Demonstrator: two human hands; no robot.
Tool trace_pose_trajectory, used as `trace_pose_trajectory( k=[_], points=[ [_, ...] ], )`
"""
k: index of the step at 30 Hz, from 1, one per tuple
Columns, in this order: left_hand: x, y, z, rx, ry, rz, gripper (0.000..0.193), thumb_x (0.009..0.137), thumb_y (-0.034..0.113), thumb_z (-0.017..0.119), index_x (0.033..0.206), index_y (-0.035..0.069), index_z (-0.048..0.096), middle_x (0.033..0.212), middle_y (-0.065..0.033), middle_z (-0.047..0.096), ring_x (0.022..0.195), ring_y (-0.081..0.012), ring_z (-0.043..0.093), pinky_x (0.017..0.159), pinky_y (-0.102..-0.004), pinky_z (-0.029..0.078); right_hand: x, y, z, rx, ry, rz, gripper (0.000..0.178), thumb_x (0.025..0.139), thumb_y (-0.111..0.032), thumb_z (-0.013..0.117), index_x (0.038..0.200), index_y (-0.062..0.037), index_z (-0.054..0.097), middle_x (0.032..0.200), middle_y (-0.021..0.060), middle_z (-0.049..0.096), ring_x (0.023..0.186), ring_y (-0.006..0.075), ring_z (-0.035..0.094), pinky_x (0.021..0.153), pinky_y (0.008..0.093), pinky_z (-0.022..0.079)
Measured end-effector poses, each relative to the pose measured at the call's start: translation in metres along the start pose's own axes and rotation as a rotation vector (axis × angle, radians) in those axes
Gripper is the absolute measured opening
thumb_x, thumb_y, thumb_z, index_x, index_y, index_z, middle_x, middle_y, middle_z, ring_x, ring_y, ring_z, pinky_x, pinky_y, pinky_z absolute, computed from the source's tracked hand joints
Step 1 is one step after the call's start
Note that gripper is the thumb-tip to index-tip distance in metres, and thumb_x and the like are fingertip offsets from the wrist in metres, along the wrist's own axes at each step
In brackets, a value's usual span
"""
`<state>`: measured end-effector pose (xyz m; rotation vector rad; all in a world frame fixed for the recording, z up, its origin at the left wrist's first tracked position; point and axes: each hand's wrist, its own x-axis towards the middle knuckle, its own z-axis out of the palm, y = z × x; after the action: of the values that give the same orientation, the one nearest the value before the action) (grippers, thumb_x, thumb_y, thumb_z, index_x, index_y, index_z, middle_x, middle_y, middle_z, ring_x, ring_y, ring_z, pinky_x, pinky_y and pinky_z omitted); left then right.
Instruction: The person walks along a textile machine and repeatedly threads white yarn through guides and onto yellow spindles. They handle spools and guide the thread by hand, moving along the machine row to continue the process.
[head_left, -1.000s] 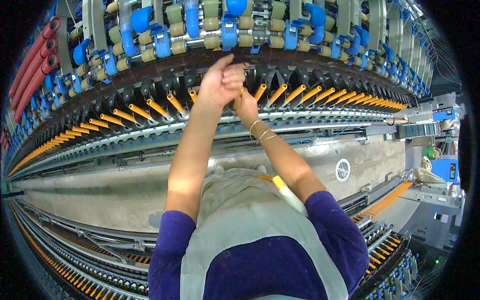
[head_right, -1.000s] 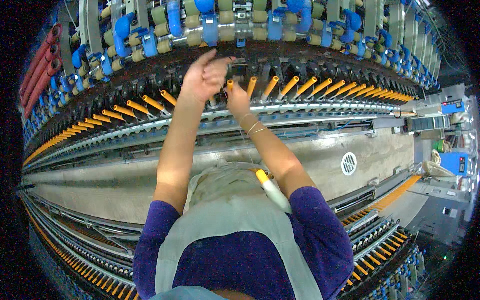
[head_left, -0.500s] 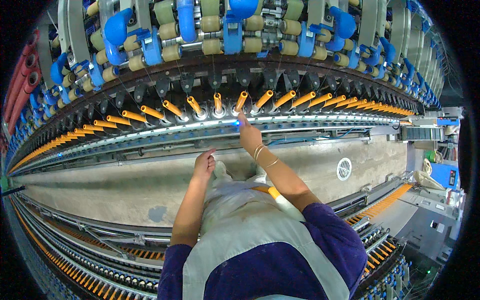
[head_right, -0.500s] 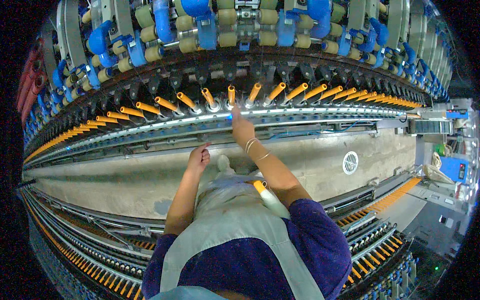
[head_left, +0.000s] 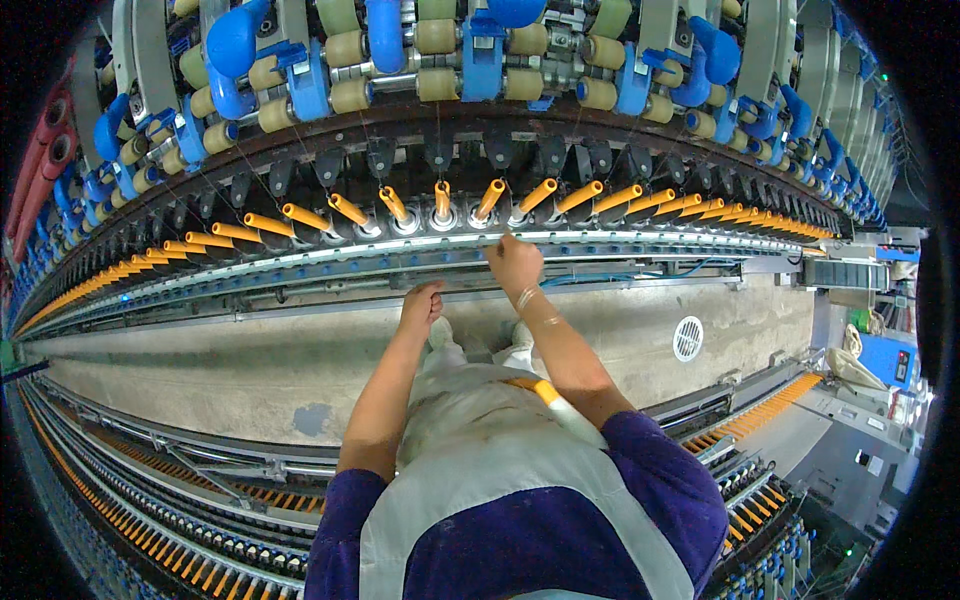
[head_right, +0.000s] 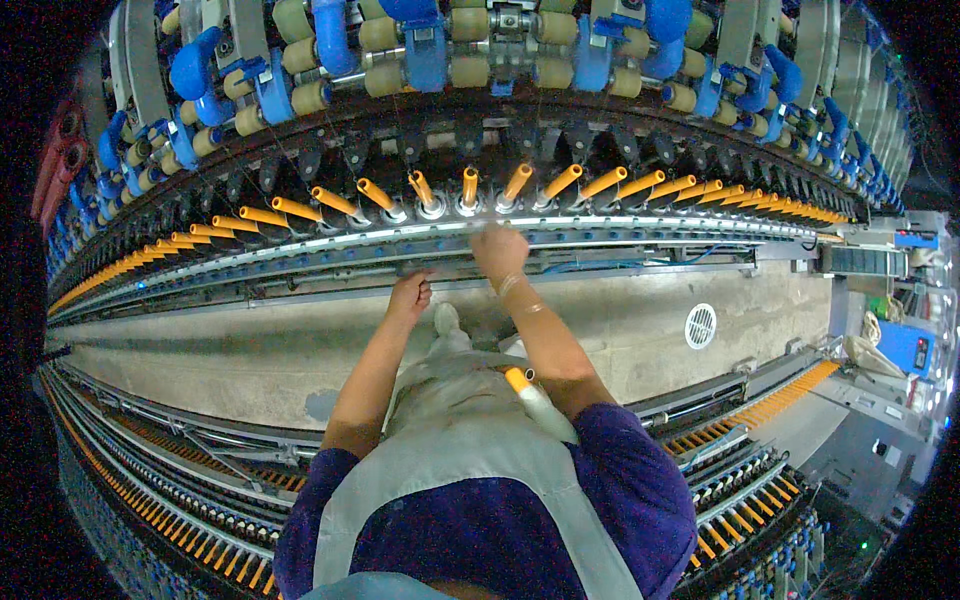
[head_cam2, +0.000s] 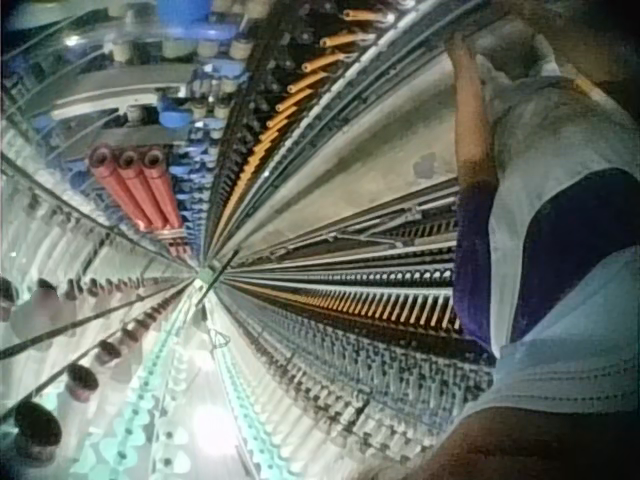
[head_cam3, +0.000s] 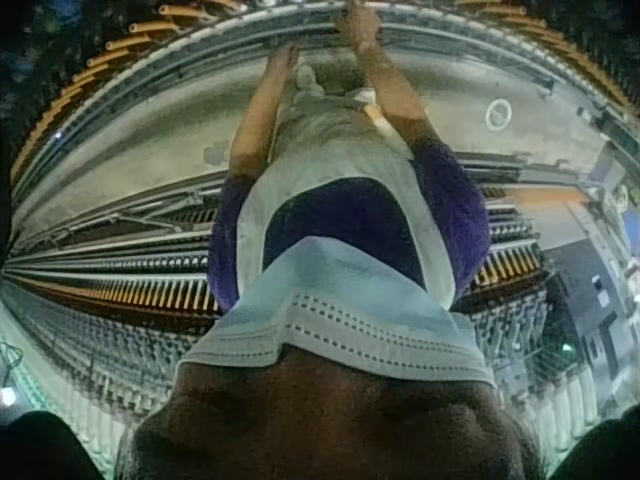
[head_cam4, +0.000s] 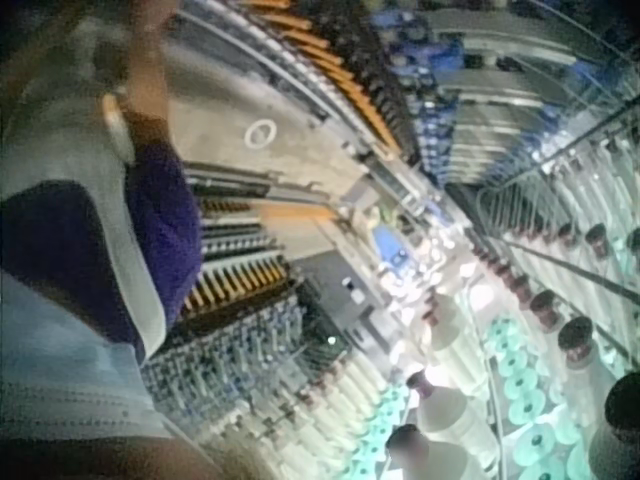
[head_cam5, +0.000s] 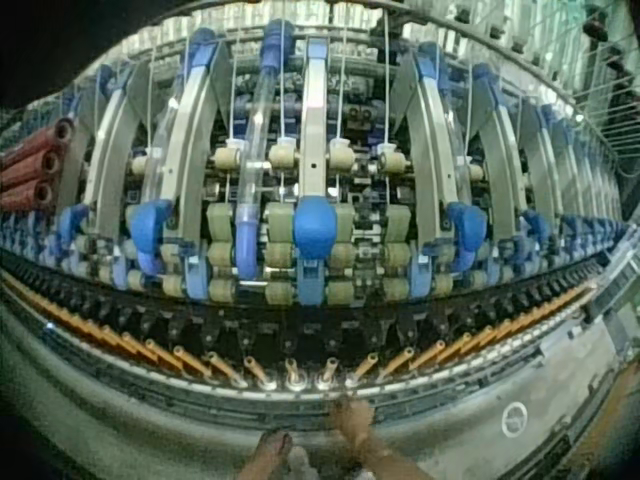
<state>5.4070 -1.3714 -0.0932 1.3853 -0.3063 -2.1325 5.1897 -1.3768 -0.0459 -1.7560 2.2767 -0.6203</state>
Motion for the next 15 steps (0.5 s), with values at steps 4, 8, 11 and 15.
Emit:
trace_pose_trajectory(
  k=[4, 8, 11, 15],
  points=[
    [0.029, -0.002, 0.021, 0.049, -0.036, -0.046, 0.019, 0.091, 0.023, 0.058, 0.095, 0.005, 0.060, 0.059, 0.0041, 0.038, 0.048, -0.0055, 0.034, 0.040, -0.0200, 0.022, -0.054, 0.021, -0.052, -0.318, -0.522, -0.121, 0.035, 0.075, -0.025, 0.068, 0.105, -0.0061, 0.066, 0.079, 0.0173, 0.066, 0.072, 0.0316, 0.066, 0.063, 0.0365, 0.053],
    [0.085, -0.015, 0.045, -0.051, -0.048, -0.061, 0.028, 0.091, 0.033, 0.060, 0.093, 0.005, 0.060, 0.059, 0.0049, 0.037, 0.048, -0.0056, 0.035, 0.039, -0.0207, 0.023, -0.069, -0.010, -0.075, 0.513, -0.190, -0.218, 0.045, 0.078, -0.027, 0.067, 0.117, -0.0062, 0.060, 0.082, 0.0150, 0.067, 0.072, 0.0307, 0.065, 0.064, 0.0348, 0.053],
    [0.124, -0.028, 0.059, -0.059, 0.189, -0.045, 0.034, 0.089, 0.038, 0.061, 0.077, 0.006, 0.062, 0.055, 0.0035, 0.043, 0.041, -0.0071, 0.034, 0.035, -0.0228, 0.022, -0.050, -0.027, -0.083, 0.467, -0.341, -0.134, 0.044, 0.079, -0.029, 0.067, 0.116, -0.0055, 0.060, 0.079, 0.0151, 0.067, 0.070, 0.0308, 0.065, 0.064, 0.0352, 0.054],
    [0.114, -0.025, 0.044, 0.488, 0.120, 0.030, 0.035, 0.087, 0.042, 0.062, 0.077, 0.009, 0.070, 0.056, -0.0003, 0.051, 0.045, -0.0120, 0.045, 0.040, -0.0285, 0.033, -0.014, 0.007, -0.098, -0.326, -0.552, -0.104, 0.026, 0.080, -0.028, 0.066, 0.095, -0.0063, 0.068, 0.075, 0.0160, 0.066, 0.071, 0.0296, 0.065, 0.062, 0.0381, 0.052]
  ],
)
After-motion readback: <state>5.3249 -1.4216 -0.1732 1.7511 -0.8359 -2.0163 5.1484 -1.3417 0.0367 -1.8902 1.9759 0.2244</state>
